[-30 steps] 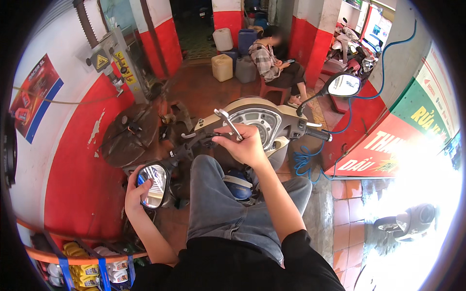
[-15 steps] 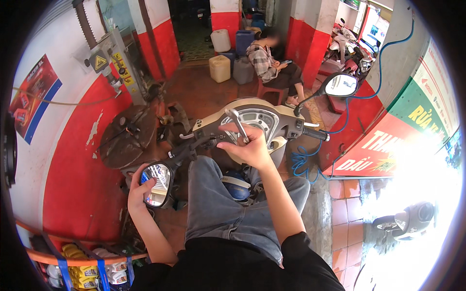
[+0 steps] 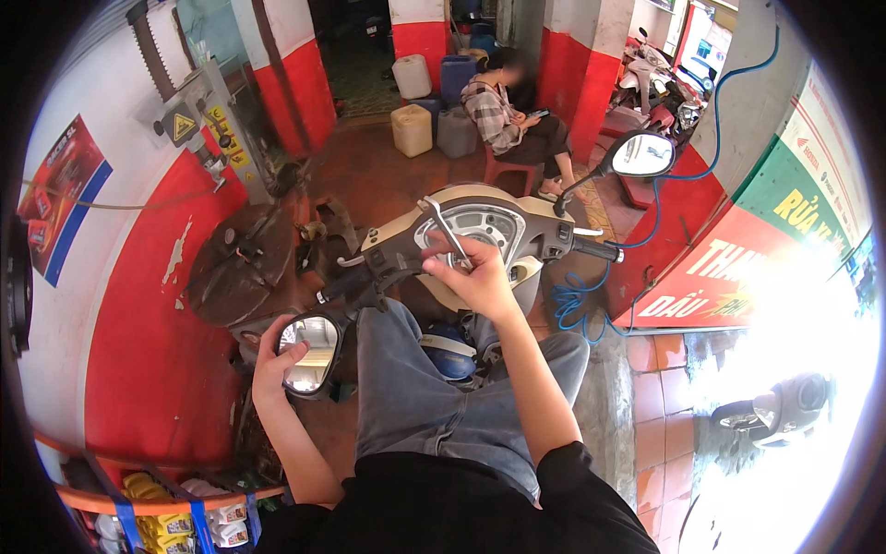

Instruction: The person removes a side mirror from a scooter using a wrench, holds the mirror and the tool, and then reattaches the mirror by hand and tightens it with the wrench.

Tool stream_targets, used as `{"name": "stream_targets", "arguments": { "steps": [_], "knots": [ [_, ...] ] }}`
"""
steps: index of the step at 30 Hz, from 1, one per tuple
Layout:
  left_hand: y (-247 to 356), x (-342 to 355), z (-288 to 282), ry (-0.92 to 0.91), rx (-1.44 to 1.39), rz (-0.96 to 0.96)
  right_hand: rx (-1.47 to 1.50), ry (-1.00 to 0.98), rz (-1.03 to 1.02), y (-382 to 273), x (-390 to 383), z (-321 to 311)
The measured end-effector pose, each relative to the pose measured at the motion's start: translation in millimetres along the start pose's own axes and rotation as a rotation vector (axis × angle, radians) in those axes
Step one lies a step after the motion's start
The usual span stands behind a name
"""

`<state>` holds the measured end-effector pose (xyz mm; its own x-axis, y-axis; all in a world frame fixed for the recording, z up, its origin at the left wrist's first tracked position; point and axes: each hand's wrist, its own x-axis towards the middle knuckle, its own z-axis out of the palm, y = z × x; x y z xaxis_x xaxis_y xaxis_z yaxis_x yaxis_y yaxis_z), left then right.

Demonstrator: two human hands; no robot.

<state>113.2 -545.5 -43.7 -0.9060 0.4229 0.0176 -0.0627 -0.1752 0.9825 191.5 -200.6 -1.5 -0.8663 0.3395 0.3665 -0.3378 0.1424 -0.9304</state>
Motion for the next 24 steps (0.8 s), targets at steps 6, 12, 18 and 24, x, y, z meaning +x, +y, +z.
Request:
{"name": "stream_targets", "arguments": {
  "steps": [6,12,18,24],
  "knots": [
    [2,2,8,0.025,-0.054,-0.001,-0.137,-0.083,-0.177,12,-4,-10],
    [-4,2,2,-0.021,-0.089,-0.016,-0.138,-0.05,-0.186,1,-6,-8],
    [-9,5,4,-0.001,-0.15,0.005,-0.033,-0.047,-0.037,11,-10,-15],
    [-9,4,5,-0.015,-0.122,-0.027,-0.226,-0.067,-0.185,14,-9,-16]
  ]
}}
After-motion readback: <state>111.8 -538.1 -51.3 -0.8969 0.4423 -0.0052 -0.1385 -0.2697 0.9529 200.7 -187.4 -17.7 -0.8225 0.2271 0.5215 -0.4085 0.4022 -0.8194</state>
